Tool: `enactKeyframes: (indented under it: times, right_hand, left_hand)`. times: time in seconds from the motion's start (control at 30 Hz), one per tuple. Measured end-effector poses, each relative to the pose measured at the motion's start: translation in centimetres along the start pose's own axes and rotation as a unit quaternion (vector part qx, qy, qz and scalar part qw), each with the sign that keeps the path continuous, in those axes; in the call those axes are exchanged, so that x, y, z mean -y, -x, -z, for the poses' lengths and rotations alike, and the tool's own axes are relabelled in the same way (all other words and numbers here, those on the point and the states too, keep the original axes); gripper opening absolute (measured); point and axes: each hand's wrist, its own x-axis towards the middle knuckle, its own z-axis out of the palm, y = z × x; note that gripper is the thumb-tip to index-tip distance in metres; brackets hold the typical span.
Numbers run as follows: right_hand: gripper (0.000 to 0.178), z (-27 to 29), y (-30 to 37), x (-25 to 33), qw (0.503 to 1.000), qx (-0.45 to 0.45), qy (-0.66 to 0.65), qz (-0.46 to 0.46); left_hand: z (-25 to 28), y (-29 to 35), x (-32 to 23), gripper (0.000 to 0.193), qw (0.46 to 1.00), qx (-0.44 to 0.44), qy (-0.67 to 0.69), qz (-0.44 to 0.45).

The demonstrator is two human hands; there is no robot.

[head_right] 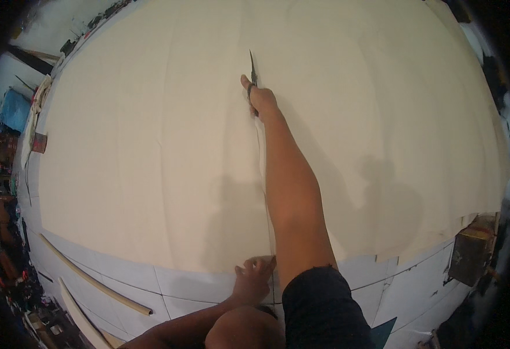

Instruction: The person sits on a tiled floor and uses a long wooden stick to align and measure a large piece of off-white fabric. They then use scissors to cut the fabric along the straight edge of the stick. The person repeats this process, folding and repositioning the fabric to cut multiple straight sections.

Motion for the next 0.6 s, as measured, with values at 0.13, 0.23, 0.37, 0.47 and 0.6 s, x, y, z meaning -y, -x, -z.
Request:
enactKeyframes:
  times: [0.13,0.23,0.37,0.47,0.6]
  right_hand:
    - [0.068,0.3,-2.4,0.1,0.997,-0.039,0.056,0.034]
    - [0.063,-0.1,-1.9,-0.5,0.997,-0.032,0.050,0.057]
    - [0.058,0.5,-2.4,-0.9,0.999,-0.004,-0.008,0.033]
    - [0.059,3.4,-2.3,-1.6,0.996,-0.040,0.072,0.014]
    - [0.063,-0.2,-1.9,-0.1,0.995,-0.012,0.088,0.043]
  left_hand:
    - [-0.1,0.0,-0.1,0.075,1.000,0.009,0.017,-0.013]
    - [0.2,-0.2,0.0,0.075,1.000,0.025,-0.010,-0.003]
    - [5.9,-4.0,3.3,0.083,0.971,0.053,0.234,0.010]
    - [13.1,-16.9,9.0,0.088,0.936,-0.127,0.316,0.090]
    - [11.4,-26.9,15.6,0.088,0.928,-0.345,0.079,0.114]
